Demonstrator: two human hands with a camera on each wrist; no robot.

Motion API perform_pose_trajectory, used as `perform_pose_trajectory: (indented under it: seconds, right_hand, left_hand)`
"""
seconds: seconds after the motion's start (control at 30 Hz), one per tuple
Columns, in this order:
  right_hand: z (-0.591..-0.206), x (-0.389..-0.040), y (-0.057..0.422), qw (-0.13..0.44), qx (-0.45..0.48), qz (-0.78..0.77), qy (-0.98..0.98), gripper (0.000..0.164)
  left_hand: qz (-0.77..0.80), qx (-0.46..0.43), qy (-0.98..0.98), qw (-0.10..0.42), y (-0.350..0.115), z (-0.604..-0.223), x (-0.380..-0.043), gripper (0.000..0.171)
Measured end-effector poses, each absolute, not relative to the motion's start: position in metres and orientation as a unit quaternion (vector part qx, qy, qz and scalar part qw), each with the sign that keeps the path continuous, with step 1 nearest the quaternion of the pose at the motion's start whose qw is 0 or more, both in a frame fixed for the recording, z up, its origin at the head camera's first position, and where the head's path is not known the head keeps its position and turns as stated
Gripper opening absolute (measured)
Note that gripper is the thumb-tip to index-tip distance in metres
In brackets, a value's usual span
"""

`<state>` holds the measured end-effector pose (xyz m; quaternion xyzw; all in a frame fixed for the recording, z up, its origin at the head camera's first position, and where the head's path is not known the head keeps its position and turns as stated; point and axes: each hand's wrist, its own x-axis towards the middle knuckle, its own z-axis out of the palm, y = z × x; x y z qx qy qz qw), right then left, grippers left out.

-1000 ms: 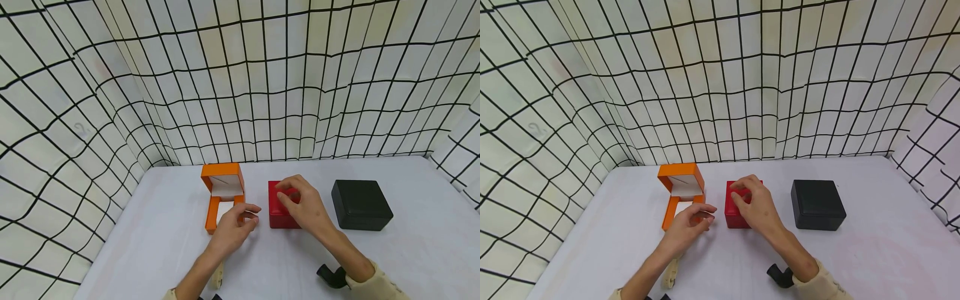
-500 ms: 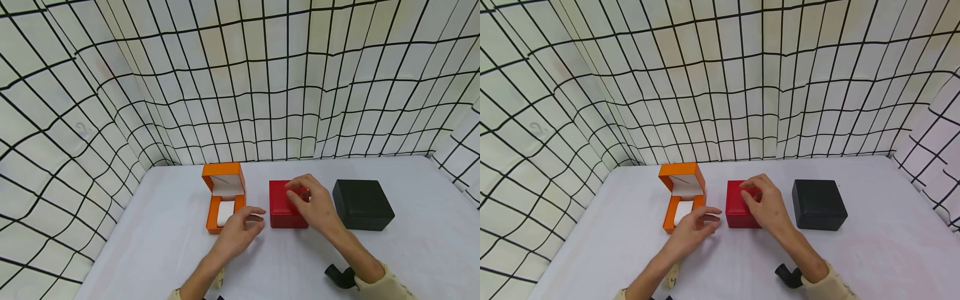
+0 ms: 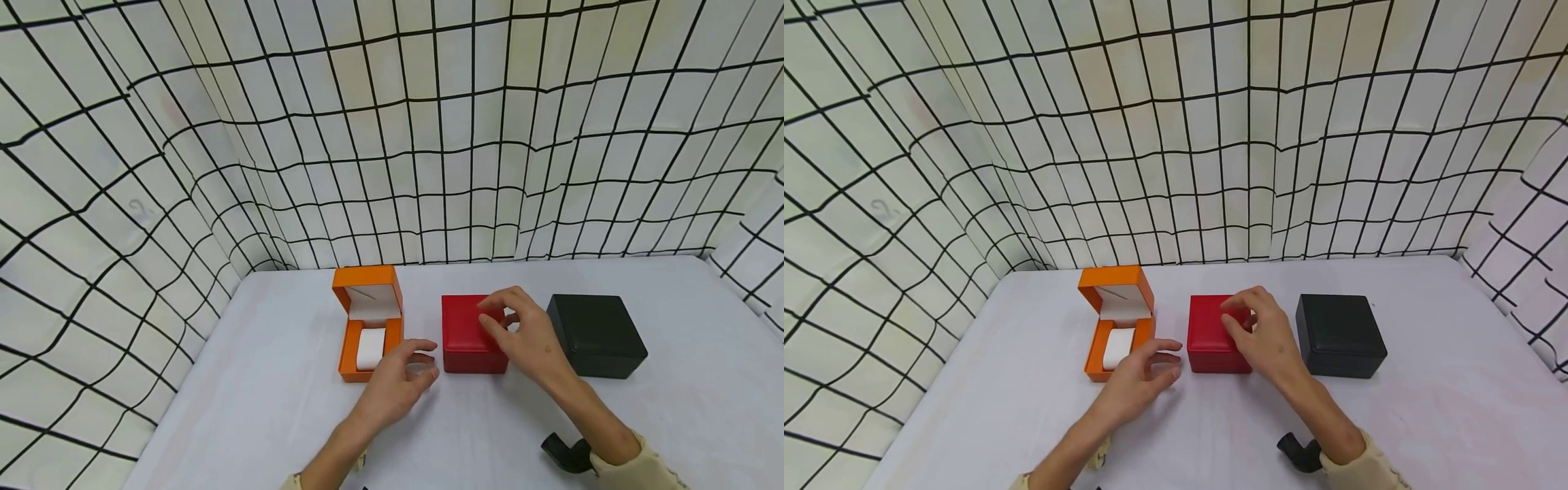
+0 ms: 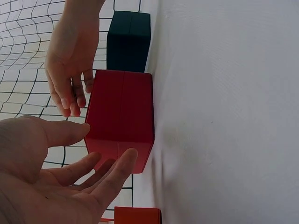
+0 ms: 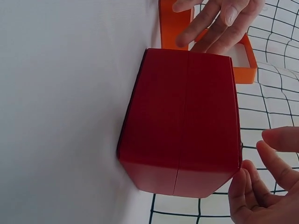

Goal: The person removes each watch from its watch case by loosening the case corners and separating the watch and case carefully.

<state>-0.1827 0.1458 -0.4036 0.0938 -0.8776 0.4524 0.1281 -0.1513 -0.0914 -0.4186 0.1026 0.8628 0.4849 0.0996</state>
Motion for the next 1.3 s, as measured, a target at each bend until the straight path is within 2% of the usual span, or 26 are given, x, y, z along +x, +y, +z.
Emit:
perform_pose_trajectory:
  seconds: [0.4,0.73,1.3]
  right_hand:
    - [-0.409,-0.185,0.153,0.117,0.095,0.433,-0.889,0.035]
    - [-0.412,-0.188,0.161,0.102,0.085,0.433,-0.892,0.037]
    - [-0.418,-0.189,0.168,0.027,0.116,0.441,-0.89,0.061]
  left_hand:
    - [0.491,0.082,0.859,0.12,-0.086,-0.423,-0.149,0.051]
    - [0.499,0.089,0.855,0.112,-0.081,-0.429,-0.149,0.055]
    - [0.512,0.105,0.844,0.12,-0.073,-0.433,-0.149,0.059]
